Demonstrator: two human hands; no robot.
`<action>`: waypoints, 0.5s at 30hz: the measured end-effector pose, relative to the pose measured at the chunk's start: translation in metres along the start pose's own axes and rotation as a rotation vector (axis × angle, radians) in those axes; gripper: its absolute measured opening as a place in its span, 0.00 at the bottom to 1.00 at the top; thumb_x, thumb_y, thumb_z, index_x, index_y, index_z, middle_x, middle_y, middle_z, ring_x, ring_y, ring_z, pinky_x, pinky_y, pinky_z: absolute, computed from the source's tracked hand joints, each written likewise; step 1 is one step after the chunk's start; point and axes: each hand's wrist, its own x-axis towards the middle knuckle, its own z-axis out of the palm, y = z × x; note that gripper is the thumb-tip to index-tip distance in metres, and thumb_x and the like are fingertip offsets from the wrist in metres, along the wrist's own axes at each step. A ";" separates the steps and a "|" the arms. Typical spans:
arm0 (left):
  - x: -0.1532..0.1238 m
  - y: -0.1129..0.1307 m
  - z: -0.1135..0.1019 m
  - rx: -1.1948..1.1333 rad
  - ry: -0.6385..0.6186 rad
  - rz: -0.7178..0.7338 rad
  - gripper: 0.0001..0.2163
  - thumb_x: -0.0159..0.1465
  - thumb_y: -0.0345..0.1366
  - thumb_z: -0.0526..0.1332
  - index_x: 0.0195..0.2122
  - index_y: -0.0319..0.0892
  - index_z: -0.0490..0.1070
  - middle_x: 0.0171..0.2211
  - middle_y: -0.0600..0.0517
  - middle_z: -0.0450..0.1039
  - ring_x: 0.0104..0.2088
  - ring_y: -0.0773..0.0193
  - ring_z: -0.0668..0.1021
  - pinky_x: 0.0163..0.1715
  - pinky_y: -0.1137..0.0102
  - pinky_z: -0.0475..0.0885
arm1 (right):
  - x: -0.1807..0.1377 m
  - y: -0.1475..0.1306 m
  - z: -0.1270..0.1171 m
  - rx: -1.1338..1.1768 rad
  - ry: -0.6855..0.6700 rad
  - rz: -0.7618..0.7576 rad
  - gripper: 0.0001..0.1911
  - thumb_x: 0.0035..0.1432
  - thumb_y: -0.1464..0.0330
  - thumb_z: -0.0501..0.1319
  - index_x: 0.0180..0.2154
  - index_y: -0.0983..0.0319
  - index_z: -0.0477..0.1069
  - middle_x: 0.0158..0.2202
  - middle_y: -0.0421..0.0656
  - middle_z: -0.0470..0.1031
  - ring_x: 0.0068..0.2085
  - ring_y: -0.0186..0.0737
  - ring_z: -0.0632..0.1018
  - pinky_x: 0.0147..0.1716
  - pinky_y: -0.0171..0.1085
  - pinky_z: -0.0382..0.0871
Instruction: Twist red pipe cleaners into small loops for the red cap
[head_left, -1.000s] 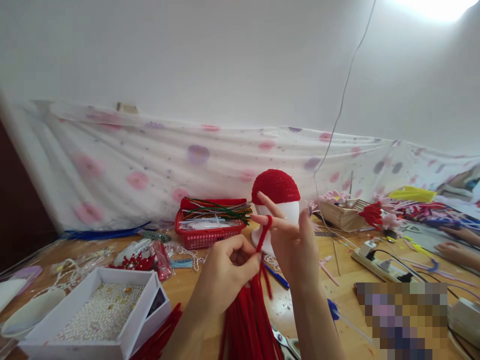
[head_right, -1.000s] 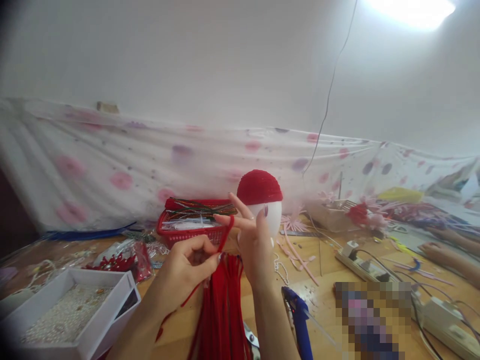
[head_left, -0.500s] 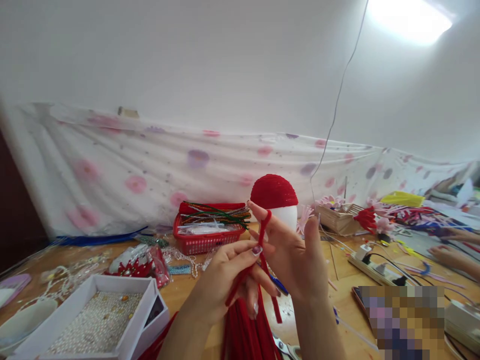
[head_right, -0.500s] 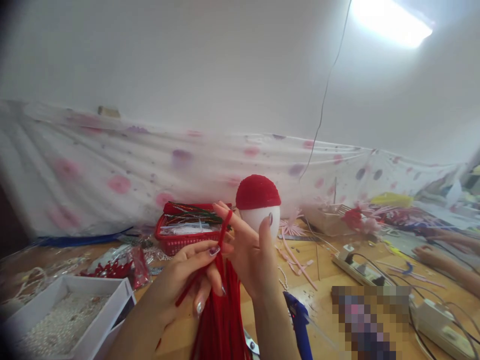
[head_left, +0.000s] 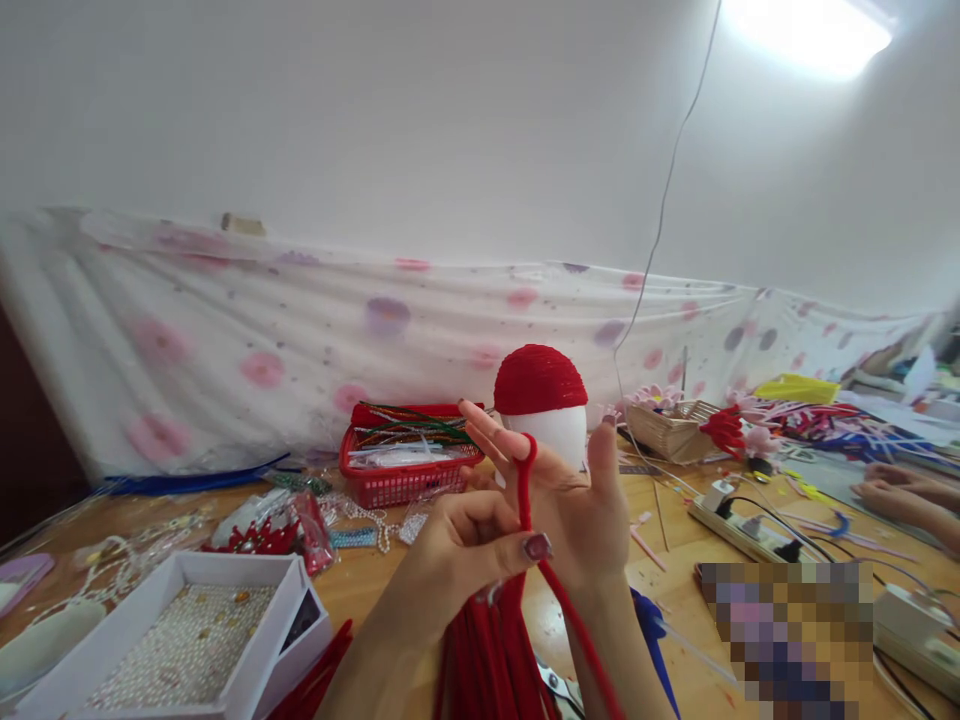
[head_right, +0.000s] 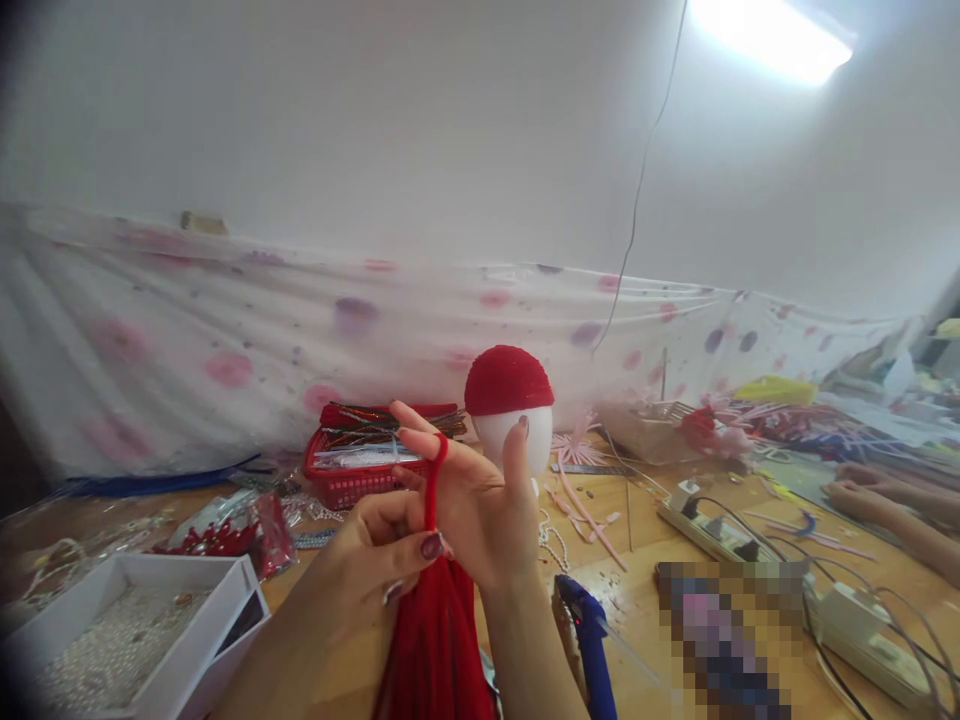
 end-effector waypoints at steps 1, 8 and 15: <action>-0.001 0.005 0.000 0.097 0.034 0.059 0.17 0.56 0.42 0.71 0.21 0.41 0.65 0.17 0.60 0.61 0.19 0.74 0.62 0.19 0.77 0.57 | 0.000 0.000 -0.001 -0.047 0.008 0.001 0.47 0.57 0.36 0.30 0.43 0.49 0.82 0.62 0.40 0.72 0.68 0.53 0.63 0.64 0.58 0.57; -0.007 0.015 -0.009 1.137 0.385 0.309 0.09 0.64 0.32 0.57 0.26 0.44 0.65 0.26 0.54 0.69 0.29 0.63 0.71 0.30 0.69 0.60 | -0.013 0.008 0.003 -0.863 0.224 -0.241 0.43 0.58 0.36 0.36 0.58 0.50 0.72 0.74 0.34 0.43 0.73 0.53 0.39 0.69 0.58 0.30; -0.008 0.010 0.000 0.971 0.574 0.112 0.09 0.62 0.40 0.60 0.28 0.43 0.71 0.21 0.53 0.71 0.23 0.62 0.73 0.24 0.69 0.61 | -0.014 0.012 0.008 -0.944 0.160 -0.225 0.39 0.63 0.40 0.39 0.60 0.53 0.69 0.74 0.38 0.42 0.73 0.49 0.40 0.70 0.56 0.35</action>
